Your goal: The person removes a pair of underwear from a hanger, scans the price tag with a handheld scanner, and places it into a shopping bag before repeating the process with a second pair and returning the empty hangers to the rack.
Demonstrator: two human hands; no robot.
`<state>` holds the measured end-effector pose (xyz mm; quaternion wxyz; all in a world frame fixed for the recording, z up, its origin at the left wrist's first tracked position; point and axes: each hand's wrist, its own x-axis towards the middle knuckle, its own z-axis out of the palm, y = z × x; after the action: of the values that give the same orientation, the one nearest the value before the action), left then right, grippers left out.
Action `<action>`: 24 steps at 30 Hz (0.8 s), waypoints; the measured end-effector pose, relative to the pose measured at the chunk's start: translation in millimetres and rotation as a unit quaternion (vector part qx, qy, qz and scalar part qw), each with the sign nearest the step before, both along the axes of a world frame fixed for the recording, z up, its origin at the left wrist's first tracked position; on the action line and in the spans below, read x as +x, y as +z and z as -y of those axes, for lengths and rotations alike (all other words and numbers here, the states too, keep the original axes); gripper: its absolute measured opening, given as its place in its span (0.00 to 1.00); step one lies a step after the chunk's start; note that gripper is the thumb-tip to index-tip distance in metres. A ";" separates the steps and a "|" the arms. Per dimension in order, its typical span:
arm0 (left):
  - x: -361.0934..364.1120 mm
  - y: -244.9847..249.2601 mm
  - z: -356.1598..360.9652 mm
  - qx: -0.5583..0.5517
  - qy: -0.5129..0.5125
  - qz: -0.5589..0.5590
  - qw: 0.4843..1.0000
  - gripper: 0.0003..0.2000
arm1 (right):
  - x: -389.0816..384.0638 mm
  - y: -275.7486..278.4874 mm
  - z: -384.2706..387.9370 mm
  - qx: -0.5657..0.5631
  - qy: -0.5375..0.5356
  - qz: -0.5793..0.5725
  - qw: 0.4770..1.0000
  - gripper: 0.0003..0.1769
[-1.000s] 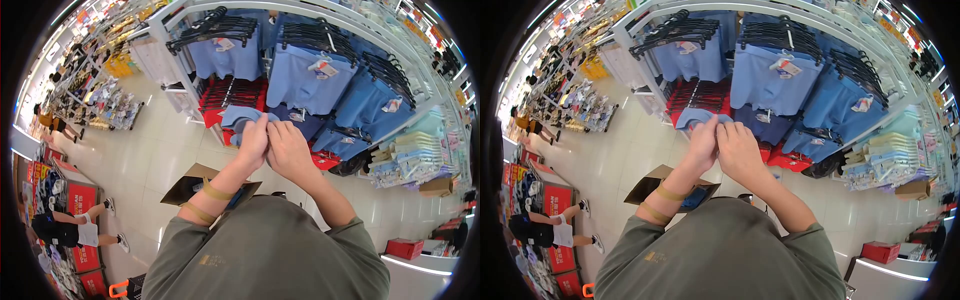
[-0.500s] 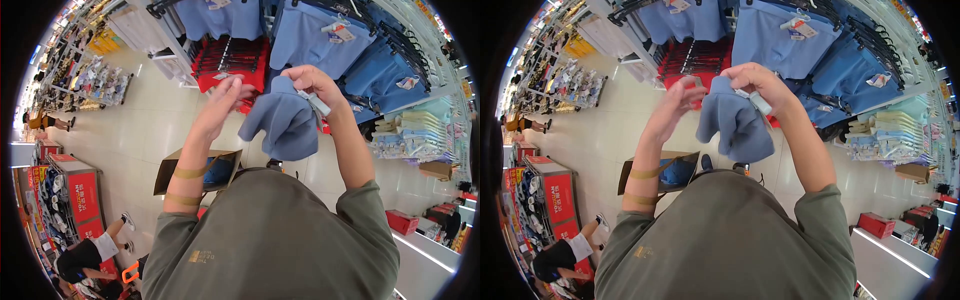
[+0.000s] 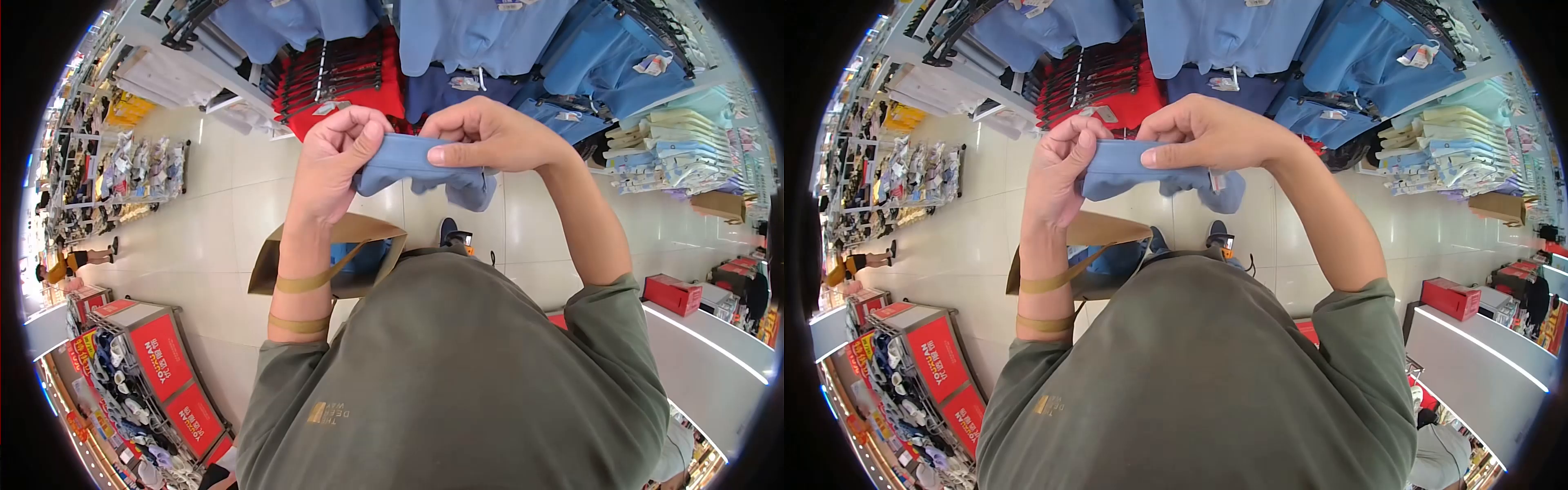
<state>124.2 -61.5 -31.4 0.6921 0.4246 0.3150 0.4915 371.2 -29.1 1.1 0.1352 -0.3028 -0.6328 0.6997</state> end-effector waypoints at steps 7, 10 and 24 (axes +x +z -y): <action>-11.1 14.0 5.1 -0.023 -0.025 0.069 0.997 0.13 | 6.6 13.1 5.9 0.039 -0.010 -0.084 0.996 0.12; -0.7 13.8 8.9 -0.039 -0.038 0.102 0.993 0.13 | -5.1 7.9 17.5 0.084 -0.033 -0.105 0.990 0.12; 13.4 20.9 31.2 0.015 0.071 0.002 0.997 0.06 | -33.0 5.1 57.9 0.434 -0.113 0.074 0.891 0.18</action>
<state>137.6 -92.7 -10.5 0.6496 0.4105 0.3356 0.5448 338.2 -87.0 6.1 0.2845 -0.3345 -0.8431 0.3105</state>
